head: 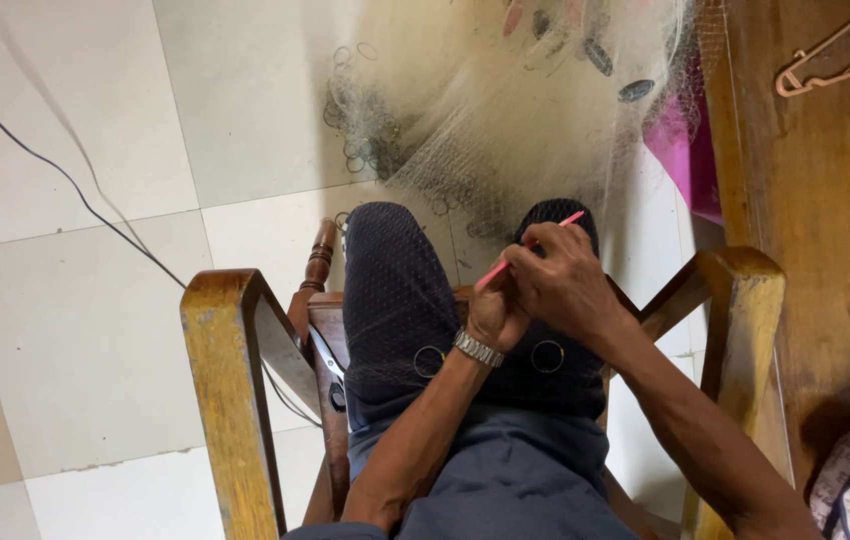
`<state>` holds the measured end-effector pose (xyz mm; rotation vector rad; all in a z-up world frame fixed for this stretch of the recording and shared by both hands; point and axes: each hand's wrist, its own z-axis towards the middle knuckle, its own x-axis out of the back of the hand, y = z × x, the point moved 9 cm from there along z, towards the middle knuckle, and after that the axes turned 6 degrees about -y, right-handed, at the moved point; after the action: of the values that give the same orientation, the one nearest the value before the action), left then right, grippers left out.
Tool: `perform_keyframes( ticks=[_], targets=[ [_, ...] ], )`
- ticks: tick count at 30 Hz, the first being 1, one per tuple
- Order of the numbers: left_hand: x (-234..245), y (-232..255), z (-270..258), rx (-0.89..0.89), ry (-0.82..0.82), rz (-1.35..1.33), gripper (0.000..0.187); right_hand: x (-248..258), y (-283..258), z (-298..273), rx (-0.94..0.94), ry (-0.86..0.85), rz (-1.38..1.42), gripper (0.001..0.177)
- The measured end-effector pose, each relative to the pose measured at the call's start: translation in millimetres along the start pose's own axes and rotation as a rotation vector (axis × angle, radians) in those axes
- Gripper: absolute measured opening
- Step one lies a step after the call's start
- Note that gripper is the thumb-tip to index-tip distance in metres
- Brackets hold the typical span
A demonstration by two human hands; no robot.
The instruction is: Repairing a fishing net using a netting needle and scissors
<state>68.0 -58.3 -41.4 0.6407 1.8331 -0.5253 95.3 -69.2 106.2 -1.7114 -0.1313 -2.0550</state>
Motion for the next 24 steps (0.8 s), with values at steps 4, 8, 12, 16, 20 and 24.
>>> perform_keyframes(
  ticks=[4, 8, 12, 16, 20, 24],
  targets=[
    [16, 0, 4, -0.046, 0.041, 0.031, 0.025, 10, -16, 8, 0.041, 0.078, -0.095, 0.004],
    [11, 2, 3, -0.081, 0.022, 0.081, 0.025, 4, -53, -5, 0.191, 0.110, -0.082, 0.004],
    [-5, 13, 0, -0.132, -0.003, 0.156, 0.025, 12, -30, 6, 0.173, 0.102, 0.004, 0.008],
    [10, 9, 1, -0.134, 0.020, 0.152, 0.027, 21, -13, 18, 0.061, 0.041, -0.040, 0.010],
    [-9, 13, -4, -0.104, 0.027, 0.090, 0.025, 9, -15, 20, 0.177, 0.009, -0.087, 0.007],
    [8, 8, 2, -0.129, -0.006, 0.082, 0.025, 17, -64, 15, 0.315, 0.025, -0.010, 0.009]
  ],
)
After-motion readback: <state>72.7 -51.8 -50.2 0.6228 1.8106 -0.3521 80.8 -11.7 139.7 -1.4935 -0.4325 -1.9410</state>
